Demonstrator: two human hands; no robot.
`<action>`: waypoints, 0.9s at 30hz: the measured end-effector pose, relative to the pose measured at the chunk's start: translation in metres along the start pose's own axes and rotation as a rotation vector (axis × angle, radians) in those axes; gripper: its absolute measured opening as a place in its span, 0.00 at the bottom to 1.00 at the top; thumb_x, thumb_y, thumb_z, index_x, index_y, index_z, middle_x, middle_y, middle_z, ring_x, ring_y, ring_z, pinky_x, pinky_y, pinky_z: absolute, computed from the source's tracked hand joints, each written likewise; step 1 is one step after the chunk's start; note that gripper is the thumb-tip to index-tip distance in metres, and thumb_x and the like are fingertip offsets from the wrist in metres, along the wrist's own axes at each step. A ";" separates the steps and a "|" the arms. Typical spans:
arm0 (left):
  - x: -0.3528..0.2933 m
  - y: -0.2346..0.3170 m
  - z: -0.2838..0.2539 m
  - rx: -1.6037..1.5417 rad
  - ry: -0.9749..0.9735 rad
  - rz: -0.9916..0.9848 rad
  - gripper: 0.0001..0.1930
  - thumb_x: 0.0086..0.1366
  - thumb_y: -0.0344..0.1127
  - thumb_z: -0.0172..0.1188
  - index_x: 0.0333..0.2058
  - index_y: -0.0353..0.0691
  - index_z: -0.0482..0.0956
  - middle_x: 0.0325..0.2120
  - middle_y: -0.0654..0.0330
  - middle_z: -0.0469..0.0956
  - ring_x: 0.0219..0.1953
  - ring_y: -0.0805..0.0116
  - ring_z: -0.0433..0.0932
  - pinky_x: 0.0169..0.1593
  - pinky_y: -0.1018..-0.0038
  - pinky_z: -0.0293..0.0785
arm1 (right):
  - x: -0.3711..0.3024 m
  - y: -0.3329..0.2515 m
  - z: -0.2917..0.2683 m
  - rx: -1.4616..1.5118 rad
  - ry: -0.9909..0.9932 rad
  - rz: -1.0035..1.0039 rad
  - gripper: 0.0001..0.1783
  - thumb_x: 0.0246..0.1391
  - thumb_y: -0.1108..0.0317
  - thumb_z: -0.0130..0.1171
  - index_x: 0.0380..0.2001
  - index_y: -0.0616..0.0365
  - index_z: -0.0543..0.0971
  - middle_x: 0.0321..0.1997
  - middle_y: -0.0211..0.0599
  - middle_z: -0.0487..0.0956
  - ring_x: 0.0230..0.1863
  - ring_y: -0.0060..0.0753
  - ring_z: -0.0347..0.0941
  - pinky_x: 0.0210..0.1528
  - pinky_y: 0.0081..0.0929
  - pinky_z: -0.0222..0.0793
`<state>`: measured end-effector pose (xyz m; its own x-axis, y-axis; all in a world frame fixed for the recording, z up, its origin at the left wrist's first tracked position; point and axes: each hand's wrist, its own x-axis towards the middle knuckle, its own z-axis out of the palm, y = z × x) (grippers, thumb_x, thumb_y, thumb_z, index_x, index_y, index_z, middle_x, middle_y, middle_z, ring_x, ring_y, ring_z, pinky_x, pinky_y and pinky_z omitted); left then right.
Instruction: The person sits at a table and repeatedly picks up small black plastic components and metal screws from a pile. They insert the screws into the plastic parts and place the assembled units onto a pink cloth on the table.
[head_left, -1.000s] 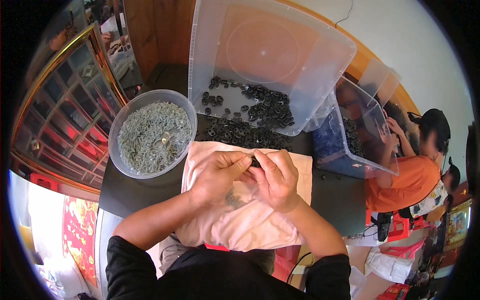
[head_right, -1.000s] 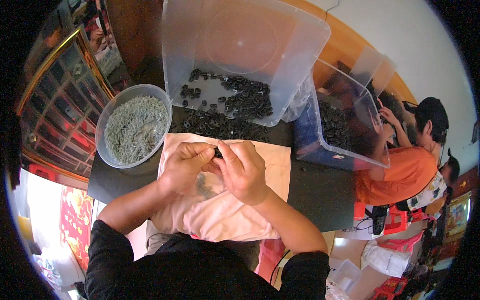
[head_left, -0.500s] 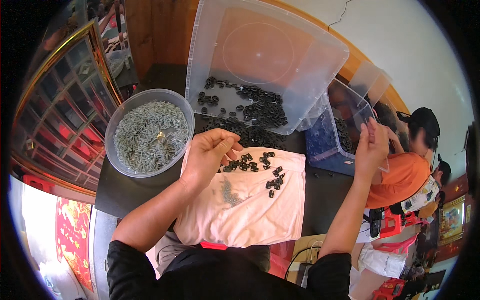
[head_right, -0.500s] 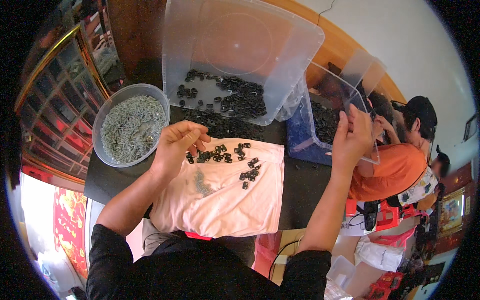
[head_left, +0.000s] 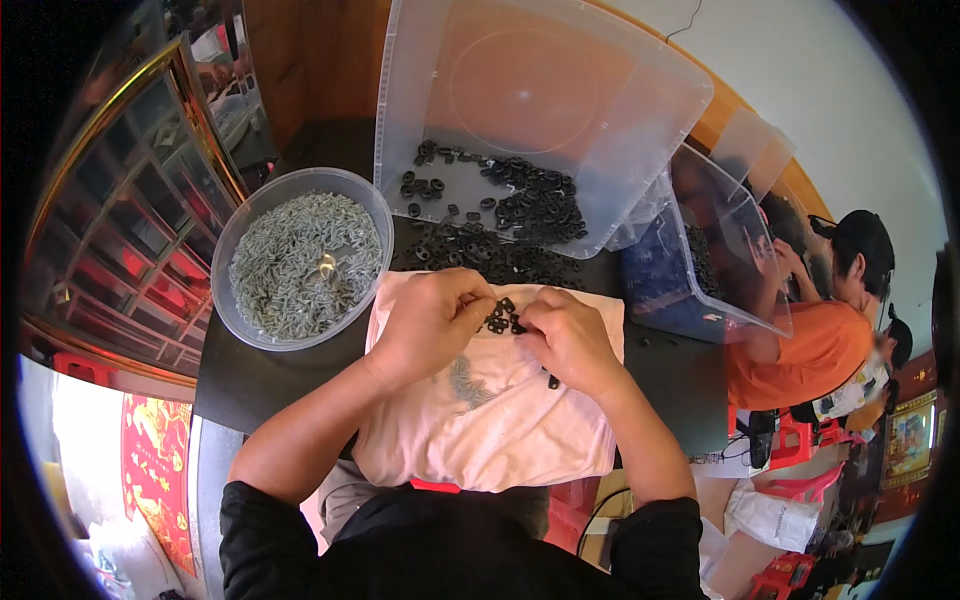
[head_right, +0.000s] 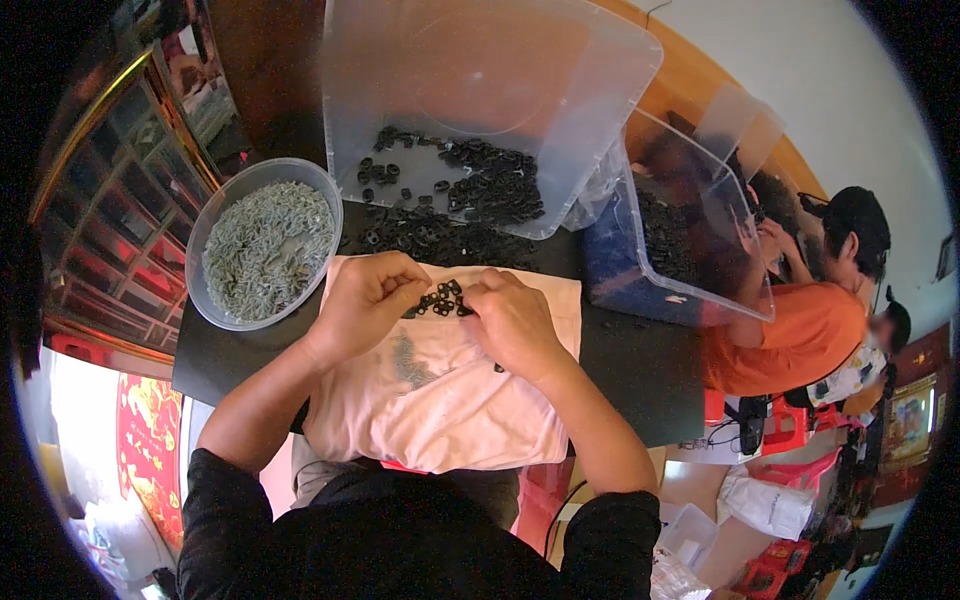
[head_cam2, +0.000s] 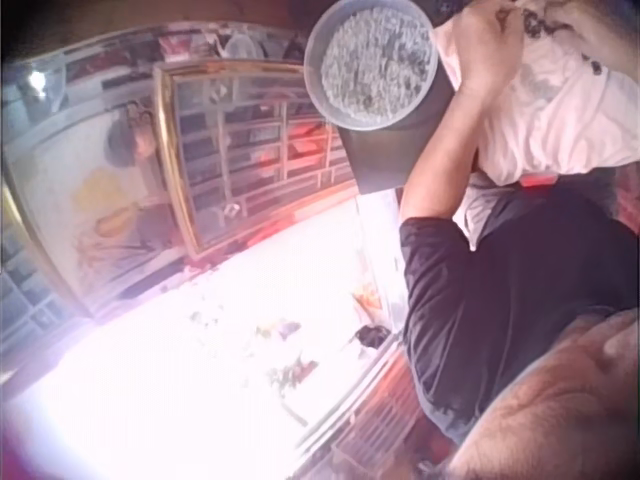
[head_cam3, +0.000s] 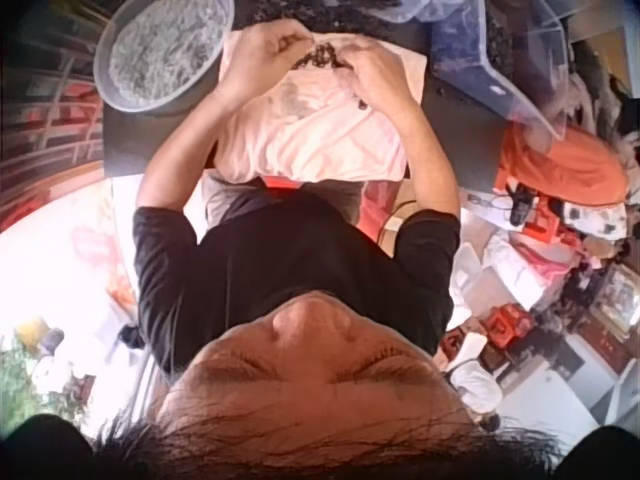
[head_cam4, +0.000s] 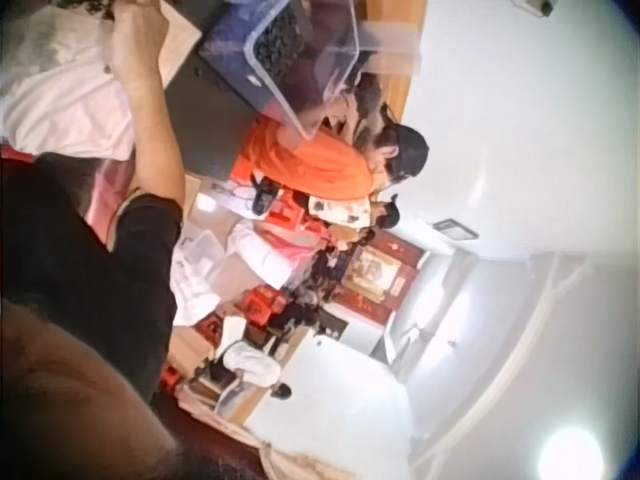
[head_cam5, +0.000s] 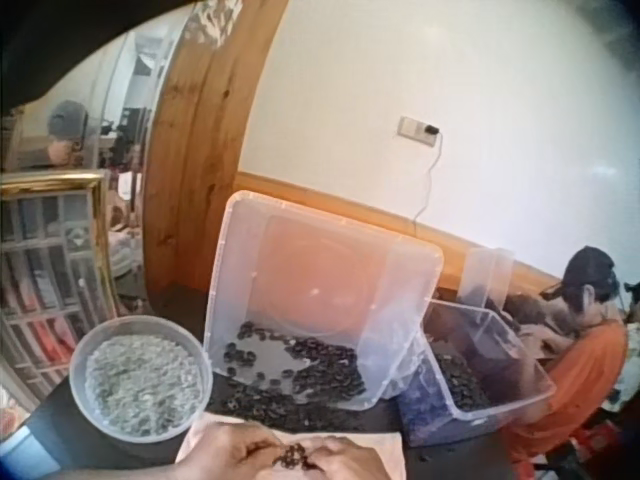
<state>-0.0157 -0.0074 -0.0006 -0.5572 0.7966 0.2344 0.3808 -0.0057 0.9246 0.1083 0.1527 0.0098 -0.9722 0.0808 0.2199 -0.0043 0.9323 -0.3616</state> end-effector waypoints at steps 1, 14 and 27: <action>-0.001 0.000 0.001 0.038 -0.008 0.029 0.03 0.59 0.25 0.55 0.29 0.30 0.75 0.21 0.65 0.73 0.22 0.84 0.68 0.25 0.84 0.63 | -0.001 0.003 0.002 0.038 -0.015 0.030 0.07 0.38 0.71 0.60 0.25 0.60 0.76 0.30 0.38 0.72 0.35 0.41 0.71 0.35 0.35 0.68; 0.002 0.012 -0.011 0.237 -0.316 0.079 0.03 0.51 0.25 0.59 0.26 0.34 0.76 0.22 0.62 0.73 0.22 0.74 0.70 0.27 0.76 0.65 | -0.013 0.010 0.010 0.762 0.241 0.088 0.06 0.45 0.83 0.56 0.24 0.63 0.71 0.24 0.31 0.72 0.23 0.15 0.69 0.25 0.14 0.66; -0.019 0.007 0.035 0.480 -0.362 0.255 0.04 0.46 0.29 0.59 0.22 0.39 0.73 0.23 0.59 0.71 0.27 0.58 0.73 0.29 0.66 0.69 | -0.010 0.016 0.012 1.033 0.214 0.185 0.13 0.43 0.84 0.59 0.34 0.61 0.75 0.25 0.21 0.69 0.25 0.08 0.61 0.27 0.09 0.60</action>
<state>0.0236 -0.0018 -0.0090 -0.1535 0.9597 0.2353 0.8019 -0.0182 0.5972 0.1152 0.1625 -0.0090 -0.9173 0.3438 0.2010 -0.1548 0.1571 -0.9754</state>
